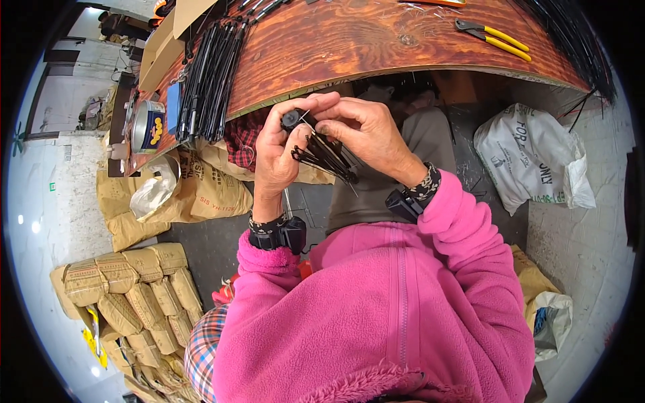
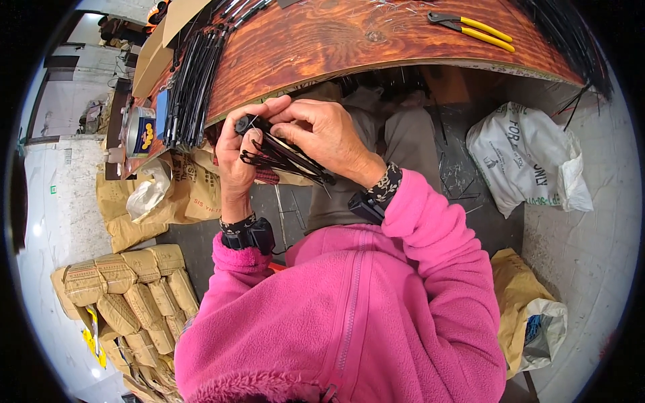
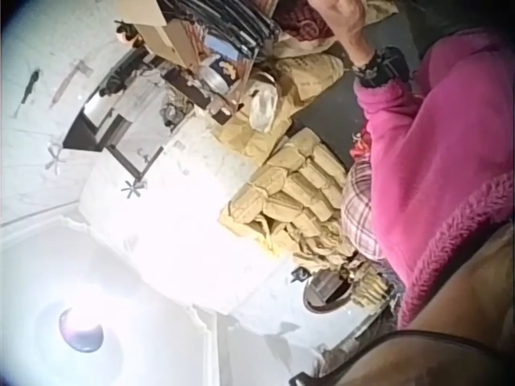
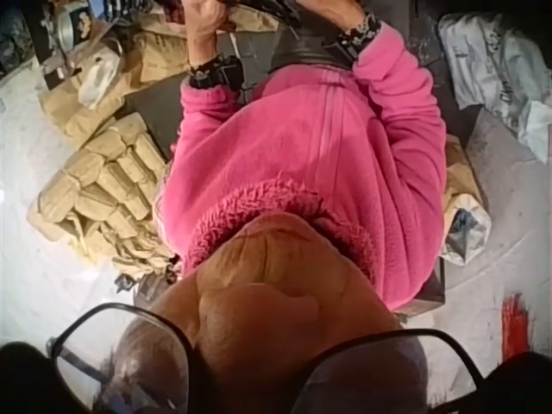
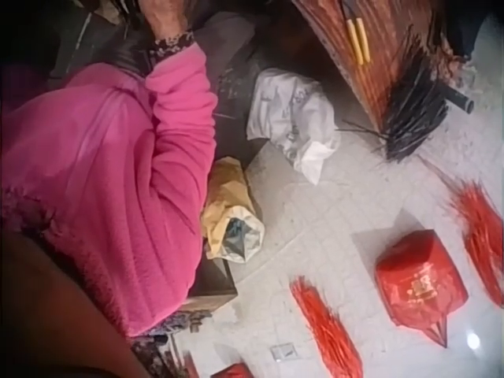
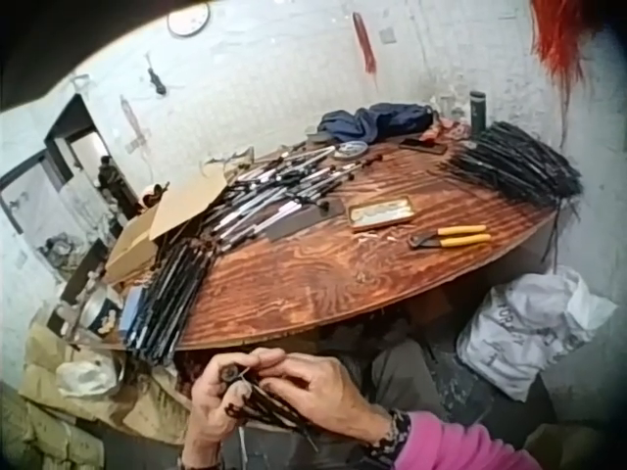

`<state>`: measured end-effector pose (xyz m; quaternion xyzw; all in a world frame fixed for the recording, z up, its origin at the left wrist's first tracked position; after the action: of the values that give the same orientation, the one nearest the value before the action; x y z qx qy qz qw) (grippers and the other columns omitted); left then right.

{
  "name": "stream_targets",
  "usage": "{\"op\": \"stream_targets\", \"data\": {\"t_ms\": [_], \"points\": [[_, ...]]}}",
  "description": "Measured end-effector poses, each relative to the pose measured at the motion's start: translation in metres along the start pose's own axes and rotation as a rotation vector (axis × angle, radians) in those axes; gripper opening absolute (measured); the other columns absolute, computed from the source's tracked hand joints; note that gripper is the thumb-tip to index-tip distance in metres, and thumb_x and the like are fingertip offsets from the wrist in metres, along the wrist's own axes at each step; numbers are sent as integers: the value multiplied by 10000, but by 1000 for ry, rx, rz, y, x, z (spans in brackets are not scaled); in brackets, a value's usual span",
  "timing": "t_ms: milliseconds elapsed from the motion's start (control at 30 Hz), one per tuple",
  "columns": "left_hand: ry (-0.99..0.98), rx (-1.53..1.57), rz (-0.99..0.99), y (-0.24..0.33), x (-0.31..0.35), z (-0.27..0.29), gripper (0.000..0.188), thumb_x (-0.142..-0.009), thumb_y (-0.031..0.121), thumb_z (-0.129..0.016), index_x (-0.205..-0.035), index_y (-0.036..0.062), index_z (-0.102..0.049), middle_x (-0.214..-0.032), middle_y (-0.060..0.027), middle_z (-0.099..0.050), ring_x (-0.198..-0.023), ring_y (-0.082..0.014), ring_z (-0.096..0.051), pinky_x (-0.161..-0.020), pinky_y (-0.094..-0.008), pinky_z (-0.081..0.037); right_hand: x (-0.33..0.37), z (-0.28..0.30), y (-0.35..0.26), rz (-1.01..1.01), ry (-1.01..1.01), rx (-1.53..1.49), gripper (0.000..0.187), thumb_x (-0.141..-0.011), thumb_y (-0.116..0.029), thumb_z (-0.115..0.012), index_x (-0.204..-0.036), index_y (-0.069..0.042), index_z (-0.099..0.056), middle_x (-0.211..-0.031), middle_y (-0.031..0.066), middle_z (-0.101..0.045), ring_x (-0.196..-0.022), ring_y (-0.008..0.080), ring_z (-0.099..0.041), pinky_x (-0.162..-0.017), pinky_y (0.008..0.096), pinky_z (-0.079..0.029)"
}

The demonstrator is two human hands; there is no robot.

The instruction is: Organizing, bundling, and trimming thin black wires at a production workbench.

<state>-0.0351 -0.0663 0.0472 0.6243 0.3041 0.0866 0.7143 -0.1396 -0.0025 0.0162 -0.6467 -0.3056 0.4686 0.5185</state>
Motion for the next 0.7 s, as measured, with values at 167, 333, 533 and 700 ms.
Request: {"op": "stream_targets", "data": {"t_ms": [167,333,533,700], "points": [[23,-12,21,-3,1,1,321,-997,171,-532,-1233,-33,-461,-1274,-290,-567,-1192,-314,-571,-1041,-418,-437,4,0,-20,125,84,108,87,-817,-6,-700,-894,20,-669,-897,94,-663,-767,159,-662,-659,268,-524],[11,43,36,-3,-4,-4,304,-995,182,-542,-1204,-26,-469,-1257,-287,-580,-1163,-306,-586,-1032,-417,-443,17,-1,-40,239,206,362,84,-800,9,-696,-880,17,-671,-867,128,-653,-734,220,-663,-635,291,-513],[29,21,19,-11,-6,2,291,-993,199,-554,-1170,-23,-487,-1172,-235,-625,-1106,-284,-609,-1009,-396,-461,21,1,-40,258,206,348,110,-800,41,-666,-907,18,-669,-832,134,-651,-711,240,-660,-612,307,-503],[72,18,84,-14,-9,-1,254,-992,171,-554,-1152,-19,-499,-1020,-140,-642,-1027,-236,-623,-953,-353,-485,24,15,-54,317,120,388,164,-814,55,-638,-971,22,-670,-841,130,-649,-717,216,-660,-623,293,-505]]}}
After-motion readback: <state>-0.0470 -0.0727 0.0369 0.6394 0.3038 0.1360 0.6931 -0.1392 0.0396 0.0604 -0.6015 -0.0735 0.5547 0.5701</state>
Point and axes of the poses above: each hand's wrist, its own x-axis away from the middle knuckle, its own z-axis out of the back of the hand, y = z × x, the point moved 10 cm from there along -x, towards the middle knuckle
